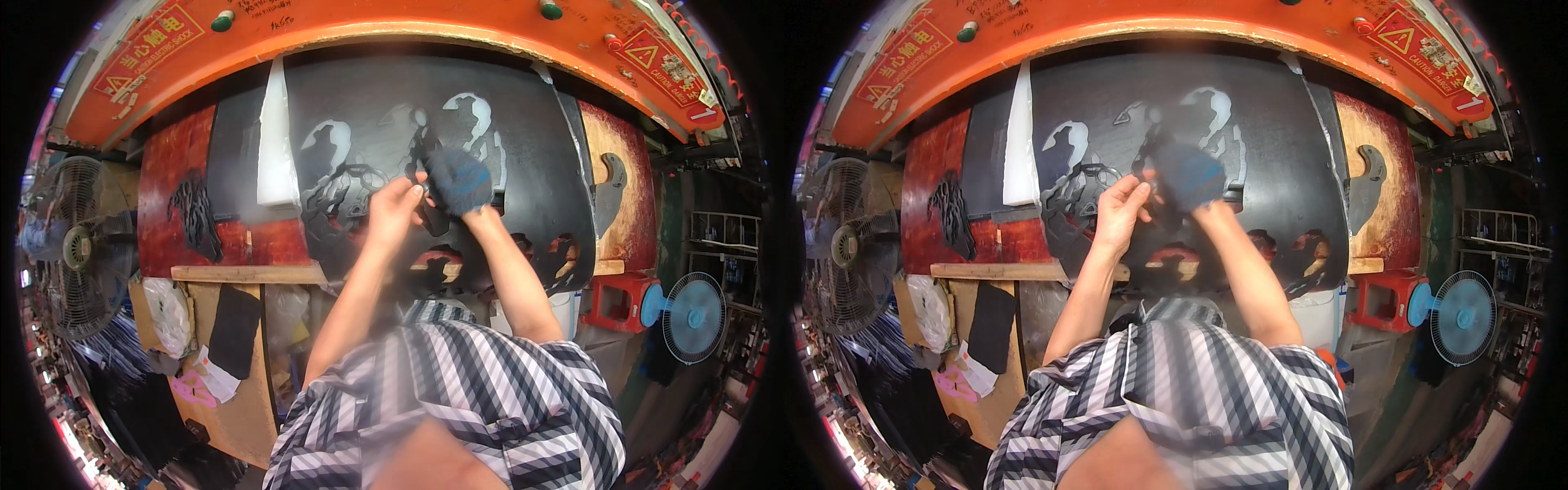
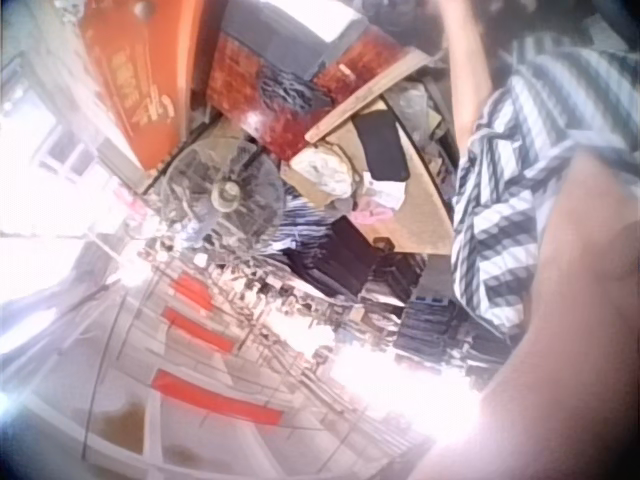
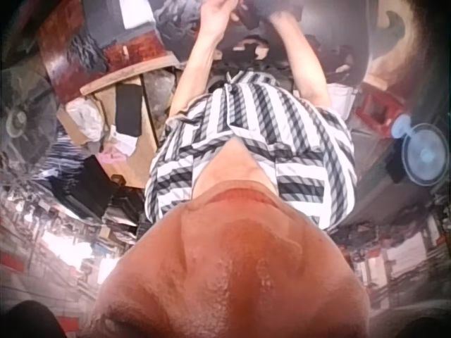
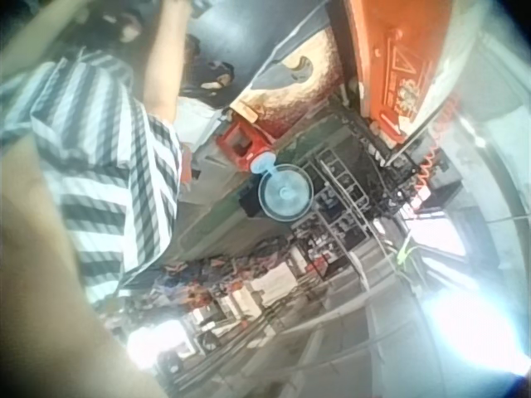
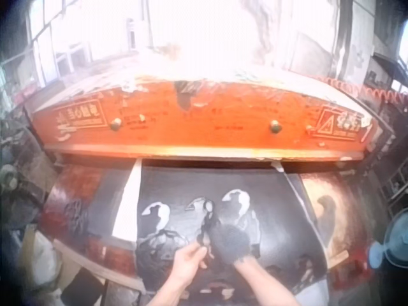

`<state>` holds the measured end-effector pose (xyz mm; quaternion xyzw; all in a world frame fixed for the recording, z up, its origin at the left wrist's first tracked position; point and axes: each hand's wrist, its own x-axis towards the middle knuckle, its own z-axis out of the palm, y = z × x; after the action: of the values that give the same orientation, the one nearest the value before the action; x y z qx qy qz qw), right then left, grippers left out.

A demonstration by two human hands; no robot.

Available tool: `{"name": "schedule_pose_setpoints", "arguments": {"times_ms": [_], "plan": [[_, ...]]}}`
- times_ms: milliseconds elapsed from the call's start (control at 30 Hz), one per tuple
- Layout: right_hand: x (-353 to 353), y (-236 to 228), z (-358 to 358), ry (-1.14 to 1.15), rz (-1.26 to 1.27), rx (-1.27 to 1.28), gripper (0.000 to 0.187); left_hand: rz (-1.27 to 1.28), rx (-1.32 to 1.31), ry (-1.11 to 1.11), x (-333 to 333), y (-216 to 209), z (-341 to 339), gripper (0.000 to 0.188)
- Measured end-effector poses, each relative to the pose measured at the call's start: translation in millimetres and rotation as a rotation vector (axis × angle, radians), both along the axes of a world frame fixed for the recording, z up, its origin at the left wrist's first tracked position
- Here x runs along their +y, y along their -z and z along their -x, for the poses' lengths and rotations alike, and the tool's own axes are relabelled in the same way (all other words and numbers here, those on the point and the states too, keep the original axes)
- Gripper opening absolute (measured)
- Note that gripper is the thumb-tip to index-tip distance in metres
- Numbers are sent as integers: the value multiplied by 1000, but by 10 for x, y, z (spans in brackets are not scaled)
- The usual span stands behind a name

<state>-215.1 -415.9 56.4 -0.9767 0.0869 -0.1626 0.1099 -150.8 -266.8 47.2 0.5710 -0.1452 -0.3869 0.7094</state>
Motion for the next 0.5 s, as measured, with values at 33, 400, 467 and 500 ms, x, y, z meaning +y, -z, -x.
{"name": "schedule_pose_setpoints", "arguments": {"times_ms": [33, 400, 467, 500], "plan": [[-80, 62, -83, 261, 38, 50, 17, 3, -11, 22, 52, -13, -13, 20], [-1180, 303, -588, 711, -114, -48, 31, 55, 315, -43, 652, -405, 2, 14], [-1116, 264, -556, 734, -211, -79, 32, 386, 501, -230, 899, -458, -174, 15], [-1092, 229, -530, 801, -342, -106, 33, 548, 608, -249, 1128, -501, -303, 18]]}}
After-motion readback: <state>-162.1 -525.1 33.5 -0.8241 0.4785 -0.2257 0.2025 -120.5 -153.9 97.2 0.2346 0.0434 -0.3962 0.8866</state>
